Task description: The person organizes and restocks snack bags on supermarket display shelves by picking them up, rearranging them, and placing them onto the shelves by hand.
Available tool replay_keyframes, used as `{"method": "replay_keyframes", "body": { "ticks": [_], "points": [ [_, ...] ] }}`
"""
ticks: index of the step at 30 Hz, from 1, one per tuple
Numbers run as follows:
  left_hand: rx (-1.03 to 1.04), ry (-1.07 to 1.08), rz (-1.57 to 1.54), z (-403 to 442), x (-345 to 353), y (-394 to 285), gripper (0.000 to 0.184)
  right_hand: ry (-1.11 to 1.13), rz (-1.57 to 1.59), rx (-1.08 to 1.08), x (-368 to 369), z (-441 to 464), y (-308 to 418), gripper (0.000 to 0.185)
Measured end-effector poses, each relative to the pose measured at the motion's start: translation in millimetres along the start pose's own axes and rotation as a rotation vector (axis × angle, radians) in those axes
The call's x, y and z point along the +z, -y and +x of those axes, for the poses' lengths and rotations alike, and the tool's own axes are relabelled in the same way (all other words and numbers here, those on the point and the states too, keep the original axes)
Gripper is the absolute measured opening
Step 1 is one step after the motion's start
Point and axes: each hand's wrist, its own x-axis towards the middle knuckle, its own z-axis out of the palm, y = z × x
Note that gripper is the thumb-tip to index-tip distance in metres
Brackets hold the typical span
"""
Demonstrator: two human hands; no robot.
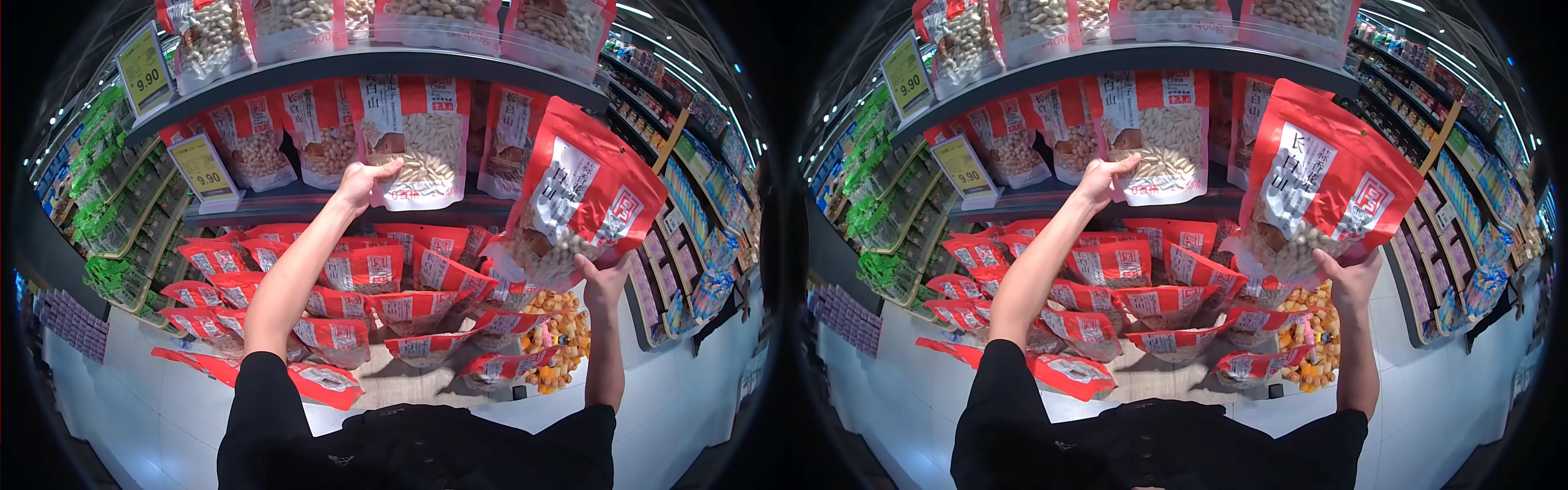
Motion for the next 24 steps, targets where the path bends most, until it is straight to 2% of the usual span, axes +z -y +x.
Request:
{"method": "replay_keyframes", "body": {
  "ticks": [3,4,5,7,8,11,14,17,24],
  "points": [
    [-0.024,-0.021,-0.076,25,-8,8,0.024,-0.012,0.020,-0.031,5,-2,-3,0.067],
    [-0.041,0.013,-0.106,35,-14,9,0.036,-0.012,0.019,-0.029,4,-2,-3,0.067],
    [-0.044,0.013,-0.106,42,-17,15,0.036,0.004,-0.013,-0.007,3,-3,-3,0.066],
    [0.266,0.090,-0.042,40,-3,12,0.057,0.020,-0.046,0.019,2,-5,-4,0.065],
    [0.257,0.086,-0.032,43,-1,7,0.073,0.027,-0.037,0.016,2,-6,-5,0.065],
    [0.274,0.079,0.105,63,-8,10,0.076,0.026,-0.041,0.022,3,-8,-8,0.064],
    [0.263,0.055,0.125,49,12,-1,0.076,0.016,-0.062,0.068,5,-12,-6,0.063],
    [0.311,0.097,0.191,73,-2,8,0.077,0.009,-0.055,0.121,2,-16,-13,0.062],
    [0.245,0.113,0.182,94,-18,31,0.078,0.000,-0.071,0.177,-1,-23,-10,0.063]
  ]
}}
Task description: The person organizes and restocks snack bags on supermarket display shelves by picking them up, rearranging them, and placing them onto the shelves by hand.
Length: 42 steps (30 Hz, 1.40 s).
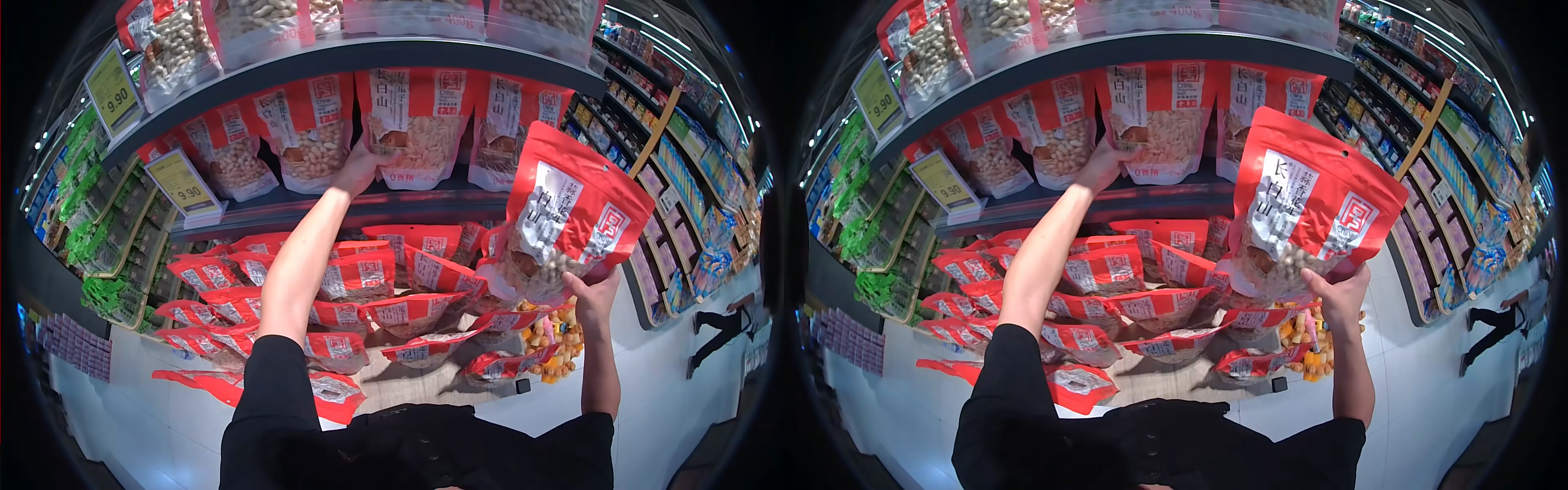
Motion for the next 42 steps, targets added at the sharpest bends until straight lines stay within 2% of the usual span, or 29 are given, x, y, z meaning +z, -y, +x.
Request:
{"method": "replay_keyframes", "body": {
  "ticks": [3,5,9,11,13,15,16,17,20,24,27,29,31,32,34,35,36,39,41,42],
  "points": [
    [-0.064,0.024,0.015,2,-4,7,0.073,0.012,0.039,0.012,0,-2,0,0.065],
    [-0.012,0.039,-0.032,2,-1,8,0.060,0.011,0.048,0.022,2,-2,1,0.066],
    [-0.039,0.069,-0.057,0,-2,5,0.056,-0.022,0.060,0.030,7,-6,5,0.067],
    [-0.148,0.046,0.109,-4,-1,-2,0.053,-0.019,0.053,0.114,3,-9,4,0.063],
    [-0.183,0.062,0.172,-3,1,1,0.055,-0.028,0.075,0.107,6,-11,7,0.060],
    [-0.096,-0.160,0.507,-5,4,5,0.070,-0.031,0.091,0.097,5,-13,8,0.059],
    [-0.129,-0.187,0.630,-5,2,7,0.079,-0.024,0.120,0.102,5,-14,11,0.059],
    [-0.139,-0.184,0.628,-6,2,11,0.079,-0.014,0.150,0.108,4,-16,12,0.059],
    [-0.140,-0.377,0.950,-25,14,3,0.072,-0.041,0.175,0.059,-3,-22,11,0.063],
    [-0.030,-0.361,0.731,-48,17,4,0.067,-0.136,0.262,0.021,-16,-30,17,0.064],
    [0.083,-0.453,1.050,-65,21,-5,0.064,-0.170,0.296,0.044,-31,-36,18,0.064],
    [0.066,-0.469,1.057,-77,22,-14,0.067,-0.196,0.279,0.045,-40,-40,12,0.064],
    [0.042,-0.351,1.072,-100,38,-37,0.062,-0.208,0.270,0.041,-39,-47,14,0.069],
    [0.104,-0.199,0.881,-112,45,-41,0.059,-0.213,0.272,0.008,-37,-51,17,0.073],
    [0.003,0.091,0.662,-154,79,-77,0.049,-0.214,0.255,-0.036,-36,-62,16,0.084],
    [0.135,0.213,0.742,-175,90,-88,0.052,-0.172,0.213,-0.034,-36,-67,17,0.086],
    [0.168,0.324,0.708,-193,102,-99,0.057,-0.120,0.190,-0.064,-32,-69,24,0.091],
    [0.152,0.496,0.703,-245,120,-126,0.084,-0.003,0.145,-0.105,-19,-85,30,0.104],
    [0.020,0.571,0.627,-272,120,-133,0.090,0.073,0.067,-0.241,-30,-106,1,0.119],
    [0.082,0.583,0.631,-288,116,-128,0.091,0.130,0.048,-0.267,-28,-116,-6,0.120]
  ]
}}
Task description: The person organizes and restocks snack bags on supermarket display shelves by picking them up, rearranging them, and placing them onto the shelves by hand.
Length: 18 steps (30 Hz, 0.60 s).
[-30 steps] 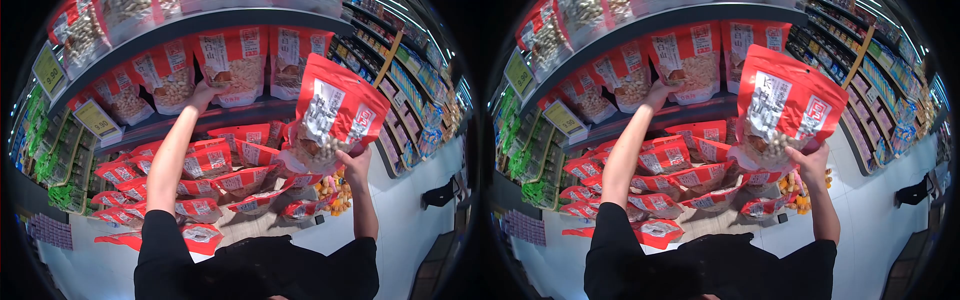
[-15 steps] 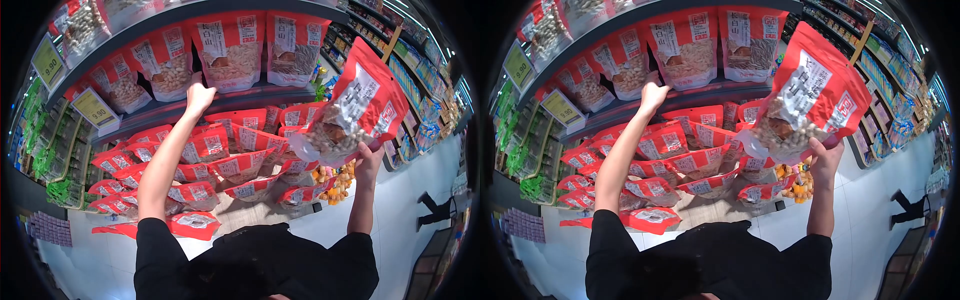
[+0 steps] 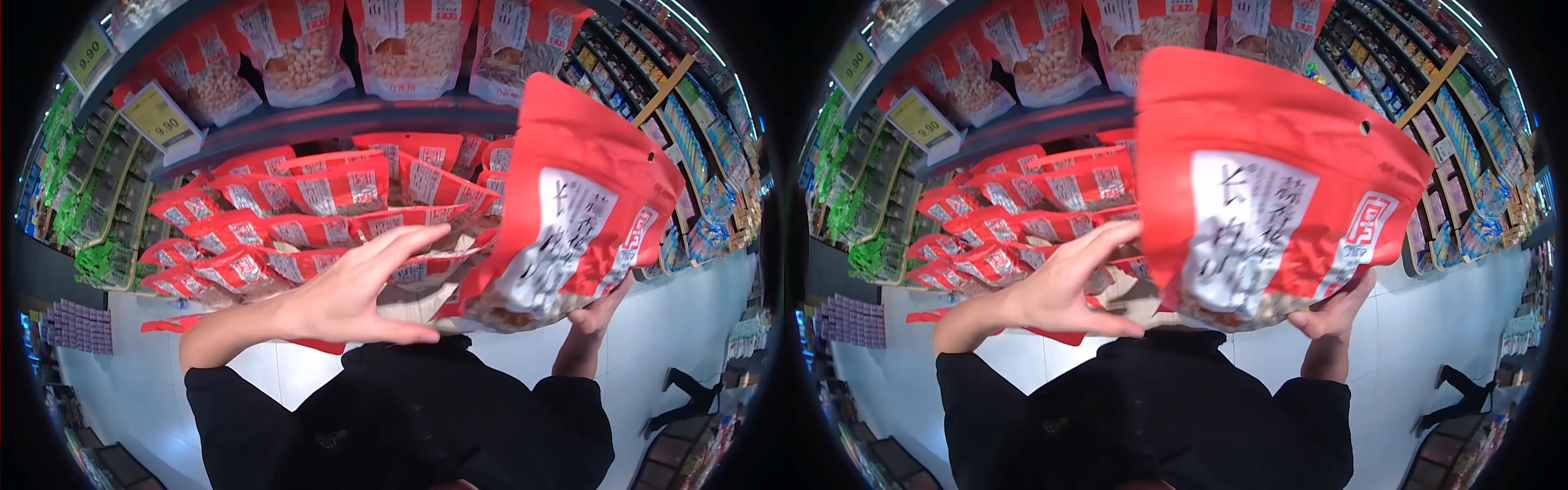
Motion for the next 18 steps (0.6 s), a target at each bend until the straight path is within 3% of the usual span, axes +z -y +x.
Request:
{"method": "replay_keyframes", "body": {
  "ticks": [1,2,3,5,6,7,9,13,14,18],
  "points": [
    [0.056,-0.005,0.022,-12,6,-2,0.091,0.069,-0.023,0.035,3,-12,-1,0.125],
    [-0.112,0.107,0.022,-25,8,-11,0.091,0.139,-0.048,0.068,7,-23,-2,0.130],
    [-0.103,0.121,0.106,-39,19,-7,0.089,0.211,-0.010,0.114,17,-25,5,0.120],
    [-0.084,0.006,-0.018,-69,49,2,0.085,0.426,0.221,0.236,50,-15,23,0.103],
    [-0.203,0.056,-0.126,-77,62,5,0.081,0.523,0.318,0.274,65,-10,27,0.094],
    [-0.189,-0.046,-0.225,-89,70,6,0.075,0.802,0.424,0.233,79,5,21,0.075],
    [-0.172,-0.106,-0.224,-101,92,18,0.072,0.727,0.477,0.239,93,-14,15,0.047],
    [-0.409,-0.300,-0.258,-121,140,41,0.063,0.797,0.300,0.326,99,-43,10,0.037],
    [-0.356,-0.325,-0.246,-124,142,47,0.053,0.783,0.284,0.352,102,-49,8,0.033],
    [-0.327,-0.313,-0.128,-138,162,70,0.052,0.832,0.085,0.343,102,-80,-11,0.033]
  ]
}}
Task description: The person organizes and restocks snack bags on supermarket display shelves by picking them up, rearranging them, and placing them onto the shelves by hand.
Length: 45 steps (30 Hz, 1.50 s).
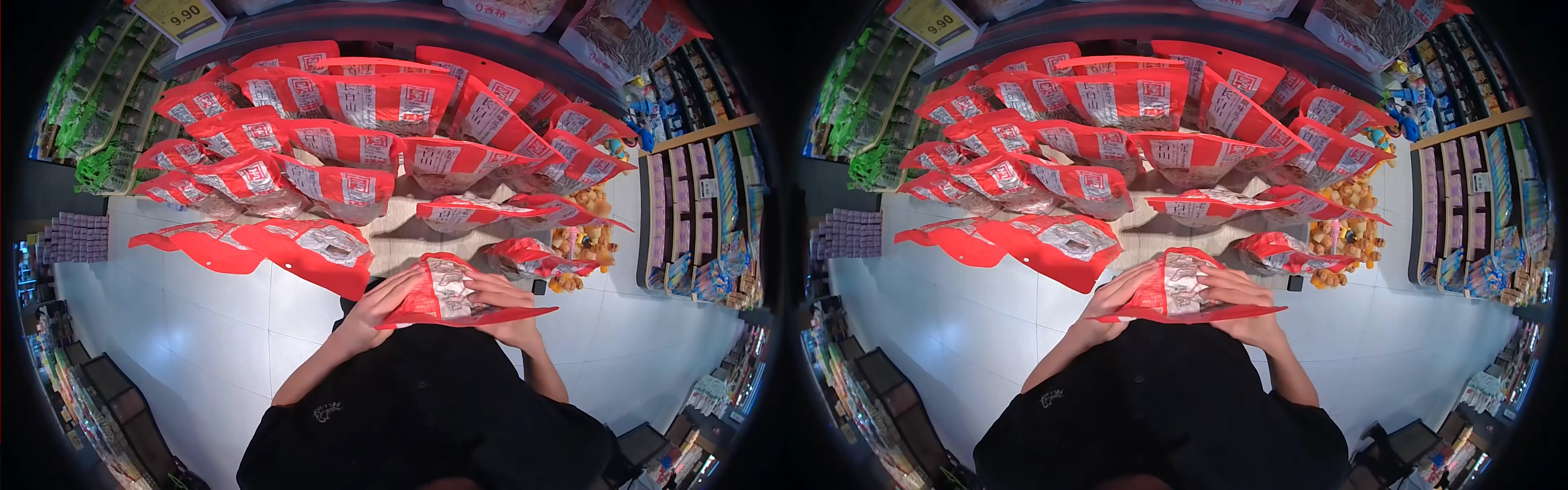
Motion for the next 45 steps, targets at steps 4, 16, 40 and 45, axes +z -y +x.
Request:
{"method": "replay_keyframes", "body": {
  "ticks": [4,16,40,45],
  "points": [
    [-0.122,-0.043,-0.105,-5,22,42,0.052,-0.099,0.027,0.153,24,-10,-20,0.038],
    [-0.223,-0.135,0.012,15,51,108,0.034,-0.483,0.148,0.456,40,-18,-49,0.073],
    [-0.330,-0.094,-0.056,1,51,111,0.030,-0.061,-0.373,-0.448,68,103,85,0.055],
    [-0.187,-0.362,-0.004,-20,52,104,0.028,0.200,-0.591,-0.393,111,129,69,0.055]
  ]
}}
